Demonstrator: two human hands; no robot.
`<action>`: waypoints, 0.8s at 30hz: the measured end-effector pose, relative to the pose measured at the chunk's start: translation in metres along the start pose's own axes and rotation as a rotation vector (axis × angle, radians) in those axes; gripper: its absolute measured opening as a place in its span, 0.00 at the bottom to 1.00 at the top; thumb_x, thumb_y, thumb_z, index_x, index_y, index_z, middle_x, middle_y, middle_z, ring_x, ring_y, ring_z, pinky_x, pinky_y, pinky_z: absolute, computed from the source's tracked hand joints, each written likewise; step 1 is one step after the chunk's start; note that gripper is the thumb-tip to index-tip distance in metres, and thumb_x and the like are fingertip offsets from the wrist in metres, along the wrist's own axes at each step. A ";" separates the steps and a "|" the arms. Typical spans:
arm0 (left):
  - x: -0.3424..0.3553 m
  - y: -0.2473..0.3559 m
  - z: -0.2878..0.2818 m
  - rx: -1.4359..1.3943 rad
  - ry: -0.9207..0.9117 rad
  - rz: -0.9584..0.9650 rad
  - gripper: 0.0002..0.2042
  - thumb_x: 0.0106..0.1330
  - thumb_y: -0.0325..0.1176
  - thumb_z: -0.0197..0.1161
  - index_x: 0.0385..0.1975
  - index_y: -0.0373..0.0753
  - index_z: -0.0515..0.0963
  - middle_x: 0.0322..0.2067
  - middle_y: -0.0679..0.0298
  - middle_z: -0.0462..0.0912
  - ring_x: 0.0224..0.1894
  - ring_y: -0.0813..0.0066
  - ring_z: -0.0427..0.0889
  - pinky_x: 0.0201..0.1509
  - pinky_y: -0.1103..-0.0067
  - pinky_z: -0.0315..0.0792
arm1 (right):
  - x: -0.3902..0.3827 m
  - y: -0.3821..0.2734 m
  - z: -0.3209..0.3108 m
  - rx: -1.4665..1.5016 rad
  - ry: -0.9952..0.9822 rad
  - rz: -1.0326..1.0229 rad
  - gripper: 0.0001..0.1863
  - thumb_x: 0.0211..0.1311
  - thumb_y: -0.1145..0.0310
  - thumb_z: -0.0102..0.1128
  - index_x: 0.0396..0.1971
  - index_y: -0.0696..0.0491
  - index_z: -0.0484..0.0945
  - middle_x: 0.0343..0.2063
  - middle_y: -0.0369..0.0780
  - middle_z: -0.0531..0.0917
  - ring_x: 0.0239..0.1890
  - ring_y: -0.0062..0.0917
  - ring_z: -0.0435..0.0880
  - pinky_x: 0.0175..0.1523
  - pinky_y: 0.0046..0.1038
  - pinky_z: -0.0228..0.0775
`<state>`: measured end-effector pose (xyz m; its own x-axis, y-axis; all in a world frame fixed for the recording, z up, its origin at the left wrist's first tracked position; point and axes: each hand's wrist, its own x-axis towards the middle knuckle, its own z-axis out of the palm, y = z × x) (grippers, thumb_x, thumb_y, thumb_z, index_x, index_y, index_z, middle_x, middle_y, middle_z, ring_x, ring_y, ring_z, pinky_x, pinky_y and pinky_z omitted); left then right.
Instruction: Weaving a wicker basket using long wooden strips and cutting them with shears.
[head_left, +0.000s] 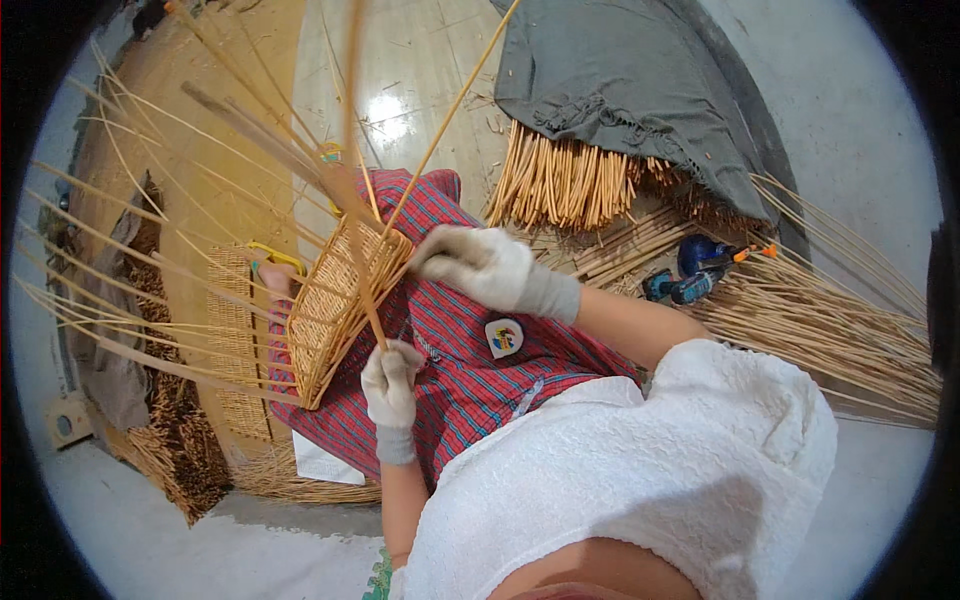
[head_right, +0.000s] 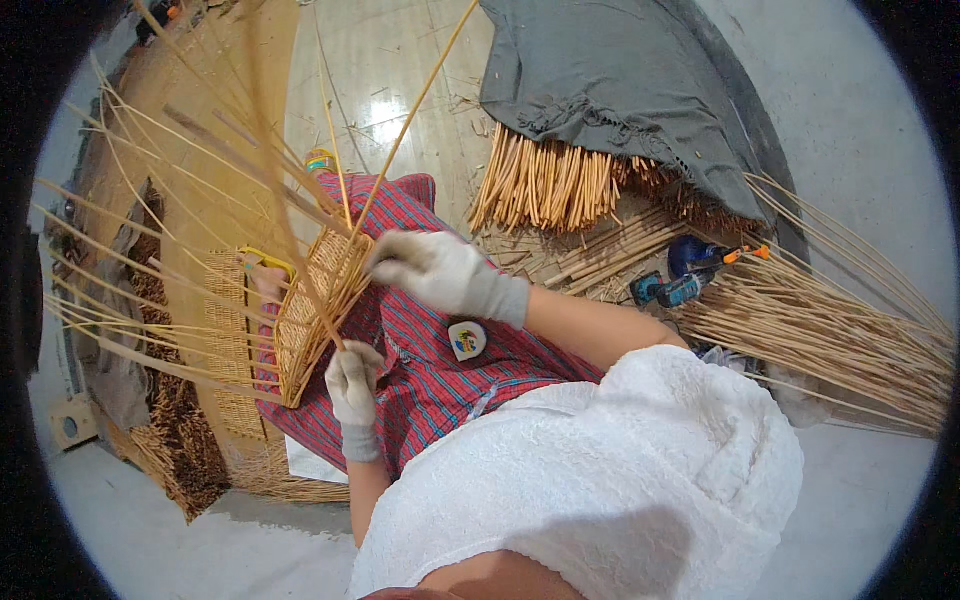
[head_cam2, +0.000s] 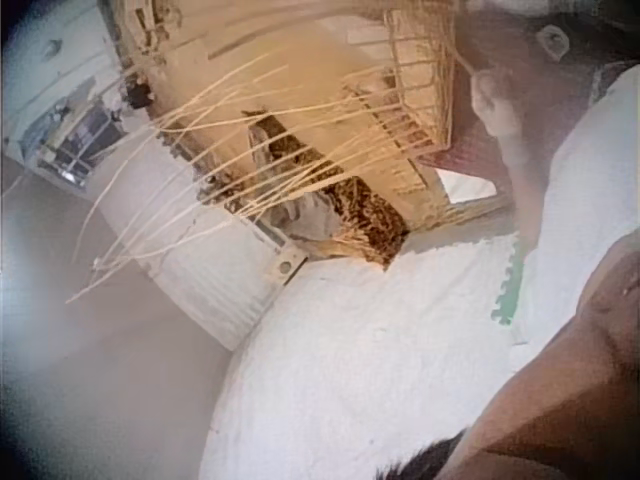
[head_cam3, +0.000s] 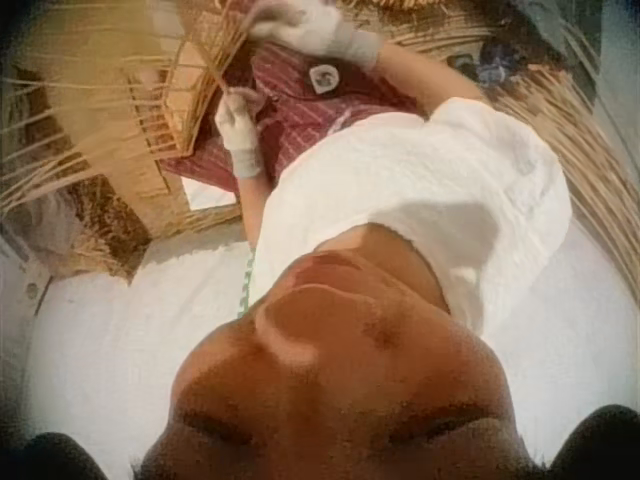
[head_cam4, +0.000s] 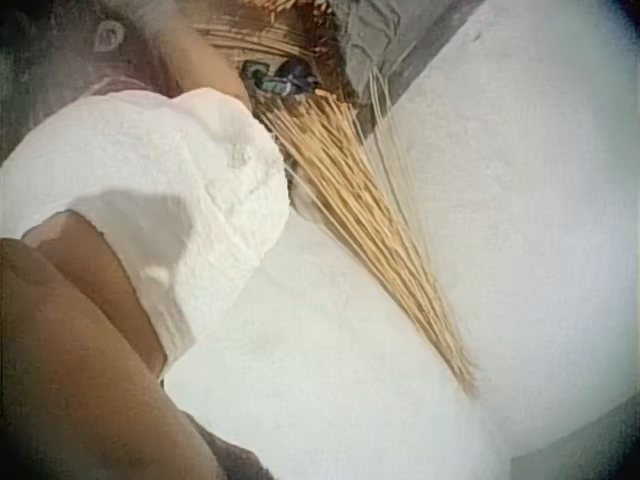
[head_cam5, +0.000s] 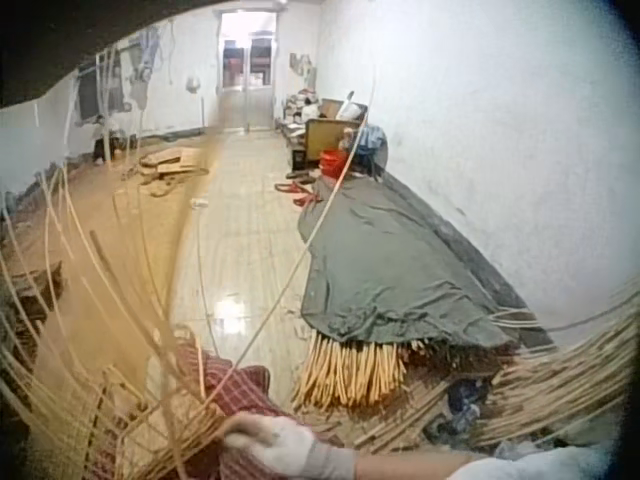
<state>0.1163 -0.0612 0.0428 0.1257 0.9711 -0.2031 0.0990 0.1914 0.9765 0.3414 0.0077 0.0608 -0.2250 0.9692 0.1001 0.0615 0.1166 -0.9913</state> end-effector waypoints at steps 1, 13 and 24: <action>0.011 -0.001 0.005 0.005 -0.002 -0.012 0.22 0.73 0.50 0.49 0.27 0.36 0.75 0.18 0.73 0.71 0.19 0.89 0.62 0.21 0.86 0.55 | -0.008 0.027 -0.014 0.068 0.065 0.148 0.09 0.67 0.70 0.52 0.43 0.57 0.76 0.31 0.38 0.82 0.36 0.19 0.82 0.43 0.24 0.75; 0.051 -0.062 0.069 -0.175 -0.066 -0.402 0.23 0.70 0.55 0.52 0.26 0.39 0.75 0.13 0.74 0.65 0.13 0.88 0.58 0.16 0.85 0.50 | -0.034 0.314 -0.156 -0.865 0.283 0.913 0.22 0.62 0.67 0.56 0.56 0.54 0.69 0.47 0.49 0.79 0.51 0.44 0.78 0.55 0.40 0.71; 0.056 -0.064 0.065 -0.242 -0.061 -0.495 0.25 0.64 0.58 0.59 0.29 0.37 0.74 0.19 0.67 0.75 0.15 0.85 0.65 0.17 0.85 0.57 | 0.010 0.364 -0.200 -0.613 0.105 1.263 0.28 0.64 0.63 0.50 0.62 0.57 0.61 0.43 0.50 0.81 0.45 0.44 0.81 0.51 0.39 0.70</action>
<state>0.1813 -0.0285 -0.0354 0.1796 0.7478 -0.6391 -0.0677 0.6575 0.7504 0.5558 0.1028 -0.2822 0.3704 0.4980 -0.7841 0.5785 -0.7841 -0.2247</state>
